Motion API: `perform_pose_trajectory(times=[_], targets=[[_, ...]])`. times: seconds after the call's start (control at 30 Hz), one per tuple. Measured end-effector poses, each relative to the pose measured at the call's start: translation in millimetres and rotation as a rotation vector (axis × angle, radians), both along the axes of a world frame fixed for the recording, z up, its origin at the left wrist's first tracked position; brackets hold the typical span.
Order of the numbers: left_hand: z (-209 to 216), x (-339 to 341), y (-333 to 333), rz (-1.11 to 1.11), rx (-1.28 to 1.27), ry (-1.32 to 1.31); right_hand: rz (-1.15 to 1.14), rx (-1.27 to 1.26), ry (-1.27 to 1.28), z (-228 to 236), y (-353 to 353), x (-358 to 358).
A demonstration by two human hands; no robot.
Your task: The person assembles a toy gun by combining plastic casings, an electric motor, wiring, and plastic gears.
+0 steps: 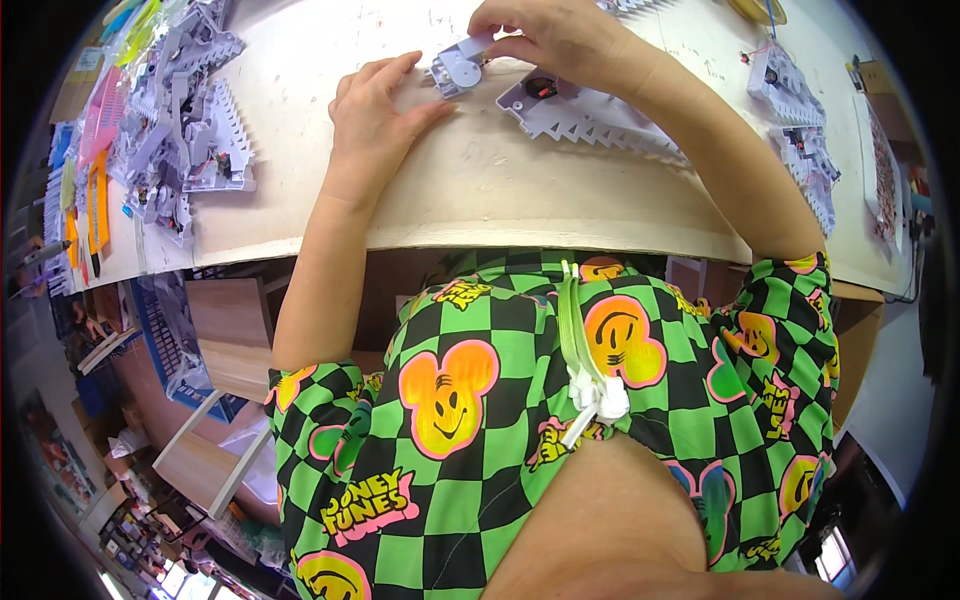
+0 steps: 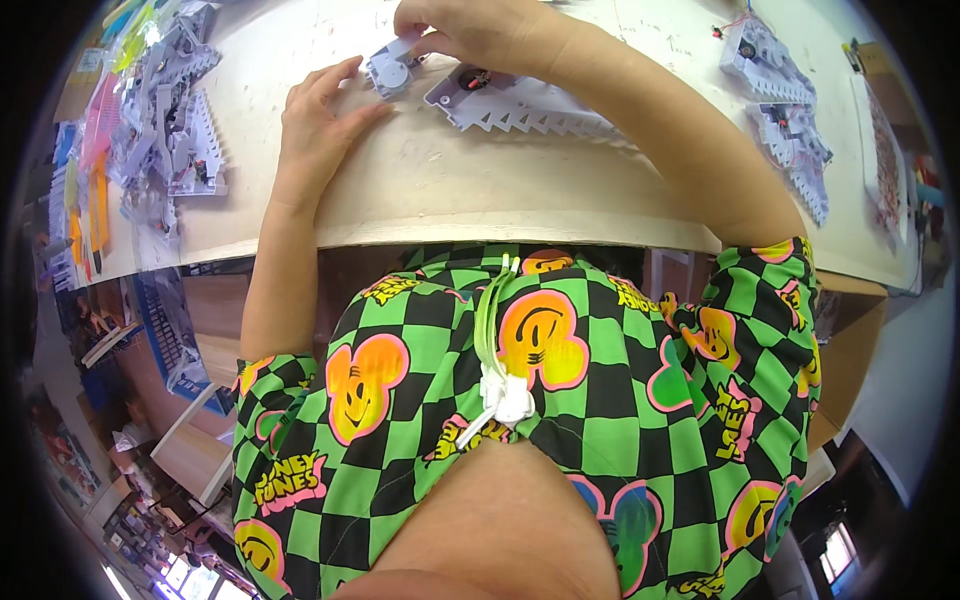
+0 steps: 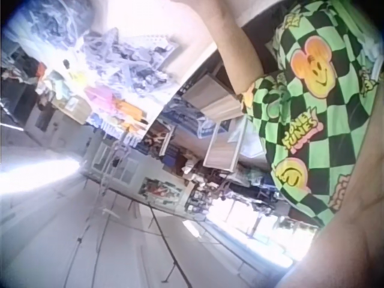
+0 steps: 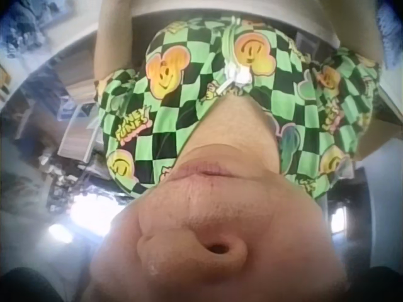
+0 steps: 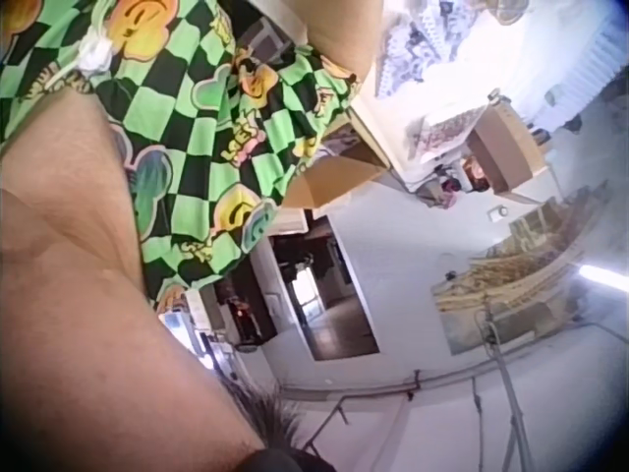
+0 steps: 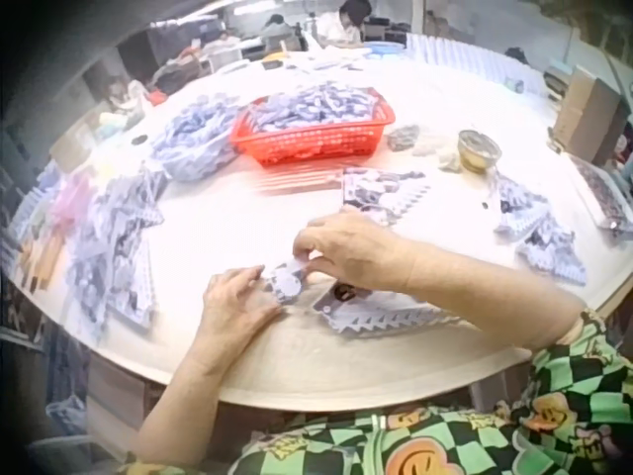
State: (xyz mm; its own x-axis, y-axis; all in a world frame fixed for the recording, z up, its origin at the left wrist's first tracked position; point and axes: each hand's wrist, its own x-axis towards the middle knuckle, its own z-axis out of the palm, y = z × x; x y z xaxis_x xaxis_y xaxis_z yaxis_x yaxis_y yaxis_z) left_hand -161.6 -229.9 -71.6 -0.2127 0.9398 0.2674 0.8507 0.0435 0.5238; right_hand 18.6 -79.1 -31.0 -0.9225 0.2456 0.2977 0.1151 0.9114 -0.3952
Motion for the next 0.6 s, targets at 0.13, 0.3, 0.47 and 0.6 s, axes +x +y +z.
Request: perform_pose_trajectory(times=[0.13, 0.3, 0.47, 0.6], targets=[[-1.3, -0.7, 0.2, 0.0, -0.014, -0.033, -0.033, 0.036, -0.016, -5.7, -5.5, -4.0], [-1.0, -2.2, 0.2, -0.009, -0.018, -0.03, -0.067, 0.034, -0.071, -7.0, -5.2, -6.2], [-1.4, 0.1, -0.8, -0.015, -0.016, -0.032, -0.065, 0.011, -0.078, -11.4, -2.1, -5.6], [1.5, 2.7, -1.7, -0.005, -0.023, -0.068, -0.048, 0.027, -0.11, -9.2, -2.9, -9.1]])
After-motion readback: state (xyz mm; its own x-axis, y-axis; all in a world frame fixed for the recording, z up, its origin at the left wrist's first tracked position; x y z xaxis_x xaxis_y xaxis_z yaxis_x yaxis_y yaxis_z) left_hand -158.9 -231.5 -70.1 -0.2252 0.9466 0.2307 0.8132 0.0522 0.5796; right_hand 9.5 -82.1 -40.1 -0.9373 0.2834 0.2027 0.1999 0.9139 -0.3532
